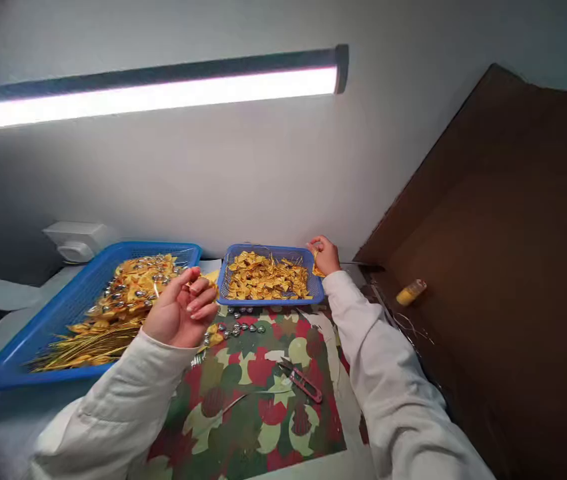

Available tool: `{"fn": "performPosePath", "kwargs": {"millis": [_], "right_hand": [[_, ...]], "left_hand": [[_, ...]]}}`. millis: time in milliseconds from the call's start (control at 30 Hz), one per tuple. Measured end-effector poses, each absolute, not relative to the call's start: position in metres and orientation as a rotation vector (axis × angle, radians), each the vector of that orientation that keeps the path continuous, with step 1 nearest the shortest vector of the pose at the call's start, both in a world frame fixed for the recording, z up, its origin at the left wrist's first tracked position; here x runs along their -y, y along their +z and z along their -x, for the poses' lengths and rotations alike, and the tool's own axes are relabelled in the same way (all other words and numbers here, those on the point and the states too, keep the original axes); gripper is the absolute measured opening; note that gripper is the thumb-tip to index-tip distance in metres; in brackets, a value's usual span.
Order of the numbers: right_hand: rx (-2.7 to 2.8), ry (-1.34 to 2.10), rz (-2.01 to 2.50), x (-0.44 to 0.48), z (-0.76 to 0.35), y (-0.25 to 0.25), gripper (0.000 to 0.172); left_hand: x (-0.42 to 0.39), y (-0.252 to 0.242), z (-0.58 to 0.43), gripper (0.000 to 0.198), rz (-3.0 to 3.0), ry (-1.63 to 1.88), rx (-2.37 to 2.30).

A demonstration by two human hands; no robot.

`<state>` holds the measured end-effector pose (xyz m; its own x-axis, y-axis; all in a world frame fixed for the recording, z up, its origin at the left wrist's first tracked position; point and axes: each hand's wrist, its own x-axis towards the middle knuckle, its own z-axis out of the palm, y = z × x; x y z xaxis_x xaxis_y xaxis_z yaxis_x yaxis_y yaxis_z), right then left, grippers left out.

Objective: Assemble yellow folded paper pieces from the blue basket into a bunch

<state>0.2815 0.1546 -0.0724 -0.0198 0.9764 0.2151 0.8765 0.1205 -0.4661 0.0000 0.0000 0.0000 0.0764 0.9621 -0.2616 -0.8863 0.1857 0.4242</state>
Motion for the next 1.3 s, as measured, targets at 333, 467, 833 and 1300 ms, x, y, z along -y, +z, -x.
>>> {"fn": "performPosePath", "kwargs": {"millis": [333,467,833,1300], "right_hand": [[2.345,0.452,1.827,-0.140,-0.305,-0.060,0.029],[2.401,0.353,1.866,-0.137,-0.296,-0.062,0.038],[2.525,0.378,1.725,-0.137,-0.284,-0.074,0.029],[2.276,0.411,1.565,-0.140,-0.285,-0.050,0.013]], "left_hand": [[-0.001,0.000,0.001,0.023,-0.156,1.388,-0.558],[-0.001,0.000,0.000,0.022,-0.151,1.376,-0.561],[-0.001,0.001,0.002,0.024,-0.149,1.380,-0.564],[0.000,0.004,0.004,0.023,-0.161,1.375,-0.562]]}}
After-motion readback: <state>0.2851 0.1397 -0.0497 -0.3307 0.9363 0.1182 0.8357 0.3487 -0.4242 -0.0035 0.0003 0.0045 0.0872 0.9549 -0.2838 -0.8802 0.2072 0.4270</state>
